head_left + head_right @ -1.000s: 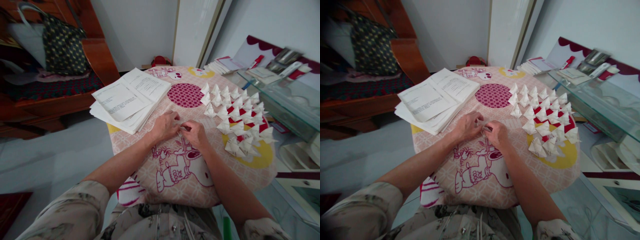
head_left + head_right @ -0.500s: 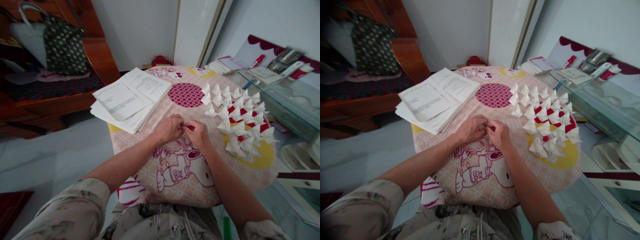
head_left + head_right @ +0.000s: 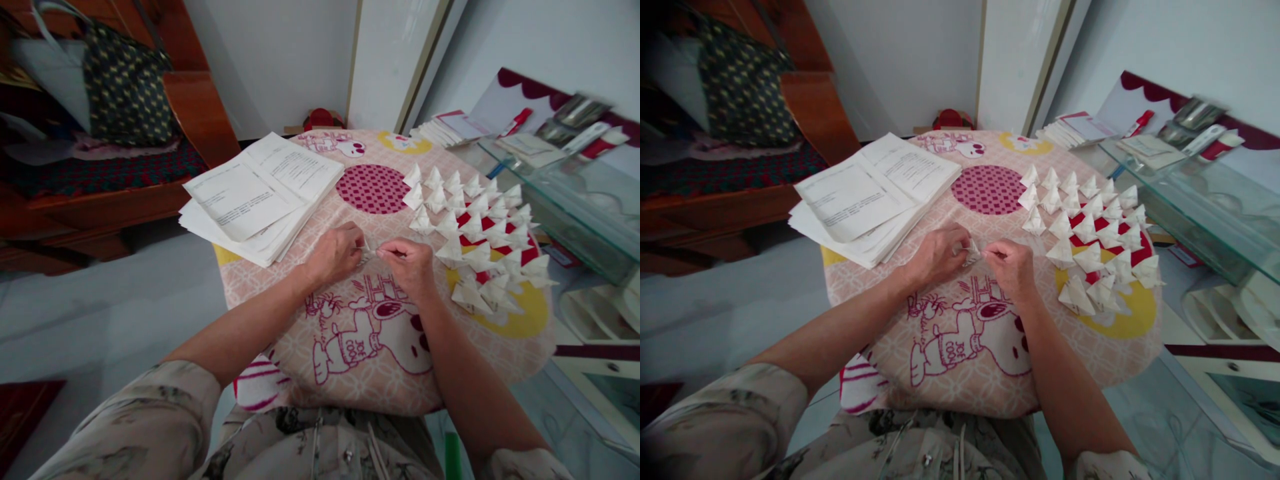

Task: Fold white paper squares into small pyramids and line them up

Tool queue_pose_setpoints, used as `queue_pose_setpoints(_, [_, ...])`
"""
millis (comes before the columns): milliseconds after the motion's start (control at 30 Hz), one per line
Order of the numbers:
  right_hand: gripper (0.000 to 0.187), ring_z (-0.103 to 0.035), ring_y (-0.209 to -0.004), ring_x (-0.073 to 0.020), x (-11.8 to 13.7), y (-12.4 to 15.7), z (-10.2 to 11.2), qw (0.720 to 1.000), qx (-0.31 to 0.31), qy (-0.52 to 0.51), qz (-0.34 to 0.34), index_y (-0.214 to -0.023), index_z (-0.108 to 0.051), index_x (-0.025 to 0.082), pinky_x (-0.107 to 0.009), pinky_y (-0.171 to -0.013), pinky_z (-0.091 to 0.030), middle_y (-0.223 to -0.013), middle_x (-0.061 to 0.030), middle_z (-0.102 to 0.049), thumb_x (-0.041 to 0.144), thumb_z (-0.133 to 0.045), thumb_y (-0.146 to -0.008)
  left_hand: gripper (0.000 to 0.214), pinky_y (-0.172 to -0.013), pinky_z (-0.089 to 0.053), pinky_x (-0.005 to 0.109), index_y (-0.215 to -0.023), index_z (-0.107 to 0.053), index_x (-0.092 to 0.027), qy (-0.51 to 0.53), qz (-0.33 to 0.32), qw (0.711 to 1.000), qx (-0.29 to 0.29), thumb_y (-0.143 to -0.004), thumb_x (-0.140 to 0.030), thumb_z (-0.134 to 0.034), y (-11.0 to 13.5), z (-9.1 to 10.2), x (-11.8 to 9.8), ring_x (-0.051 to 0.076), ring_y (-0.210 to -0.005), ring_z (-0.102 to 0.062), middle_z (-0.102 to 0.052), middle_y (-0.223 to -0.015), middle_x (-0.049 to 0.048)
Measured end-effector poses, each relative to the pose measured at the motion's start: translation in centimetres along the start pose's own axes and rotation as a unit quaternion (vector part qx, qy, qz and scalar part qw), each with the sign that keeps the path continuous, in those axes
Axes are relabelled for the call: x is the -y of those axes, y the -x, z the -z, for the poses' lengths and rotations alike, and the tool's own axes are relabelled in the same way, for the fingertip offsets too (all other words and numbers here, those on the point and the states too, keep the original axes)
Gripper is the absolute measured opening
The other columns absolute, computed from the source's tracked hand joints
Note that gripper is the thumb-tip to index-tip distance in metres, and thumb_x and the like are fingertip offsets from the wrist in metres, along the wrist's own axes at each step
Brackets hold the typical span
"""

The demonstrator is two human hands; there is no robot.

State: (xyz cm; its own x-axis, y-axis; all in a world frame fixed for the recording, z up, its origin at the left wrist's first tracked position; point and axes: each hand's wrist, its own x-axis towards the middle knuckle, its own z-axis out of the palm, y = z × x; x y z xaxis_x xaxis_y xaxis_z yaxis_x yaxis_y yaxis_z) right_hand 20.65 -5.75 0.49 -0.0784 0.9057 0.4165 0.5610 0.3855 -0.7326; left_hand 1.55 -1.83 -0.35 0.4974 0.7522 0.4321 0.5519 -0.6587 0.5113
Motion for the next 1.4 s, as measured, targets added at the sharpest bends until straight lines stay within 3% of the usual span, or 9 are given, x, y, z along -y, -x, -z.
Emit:
queue_pose_setpoints(233, [0.008, -0.060, -0.057, -0.0161, -0.9, 0.0, -0.6, 0.989, 0.018, -0.082, -0.125, -0.068, -0.071, 0.019, -0.028, -0.056, -0.044, -0.061, -0.0002, -0.068, 0.026, -0.071, -0.069, 0.014, -0.066, -0.046, 0.029, -0.077, -0.056, -0.017, -0.005, -0.026, 0.998, -0.054, -0.073, -0.005, -0.050, 0.2, -0.3, 0.2, 0.016, -0.074, -0.055, -0.061, -0.084, 0.0054])
queue_pose_setpoints(533, [0.020, -0.061, -0.054, -0.0139, -0.5, 0.0, -0.5, 0.931, 0.024, -0.247, -0.268, -0.077, -0.073, 0.018, -0.027, -0.054, -0.047, -0.065, 0.0004, -0.069, 0.024, -0.080, -0.059, 0.012, -0.067, -0.046, 0.028, -0.079, -0.054, -0.017, -0.022, -0.053, 0.996, -0.068, -0.077, -0.006, -0.050, 0.3, -0.5, 0.1, 0.016, -0.077, -0.055, -0.061, -0.088, 0.0060])
queue_pose_setpoints(800, [0.022, -0.064, -0.053, -0.0149, -0.5, 0.0, -0.3, 0.914, 0.013, -0.293, -0.281, -0.078, -0.072, 0.017, -0.029, -0.055, -0.051, -0.064, -0.0002, -0.070, 0.023, -0.080, -0.058, 0.011, -0.071, -0.049, 0.029, -0.080, -0.054, -0.017, -0.024, -0.046, 0.997, -0.054, -0.080, -0.007, -0.049, 0.4, -0.4, -0.1, 0.016, -0.082, -0.058, -0.062, -0.093, 0.0072])
queue_pose_setpoints(1233, [0.024, -0.066, -0.056, -0.0167, -0.7, -0.2, -1.3, 0.939, -0.002, -0.237, -0.250, -0.082, -0.072, 0.017, -0.029, -0.055, -0.054, -0.068, -0.0021, -0.071, 0.036, -0.077, -0.067, 0.014, -0.068, -0.048, 0.029, -0.083, -0.056, -0.016, -0.055, -0.047, 0.996, -0.043, -0.081, -0.006, -0.046, 0.4, -0.3, -0.6, 0.016, -0.079, -0.056, -0.061, -0.089, 0.0071])
queue_pose_setpoints(1400, [0.027, -0.065, -0.053, -0.0171, -0.3, -0.2, -1.3, 0.933, 0.010, -0.248, -0.260, -0.080, -0.070, 0.017, -0.030, -0.054, -0.056, -0.063, -0.0009, -0.069, 0.034, -0.080, -0.061, 0.012, -0.067, -0.047, 0.028, -0.082, -0.055, -0.016, -0.061, -0.049, 0.996, -0.044, -0.084, -0.008, -0.047, 0.4, -0.4, -0.7, 0.016, -0.078, -0.056, -0.061, -0.088, 0.0069])
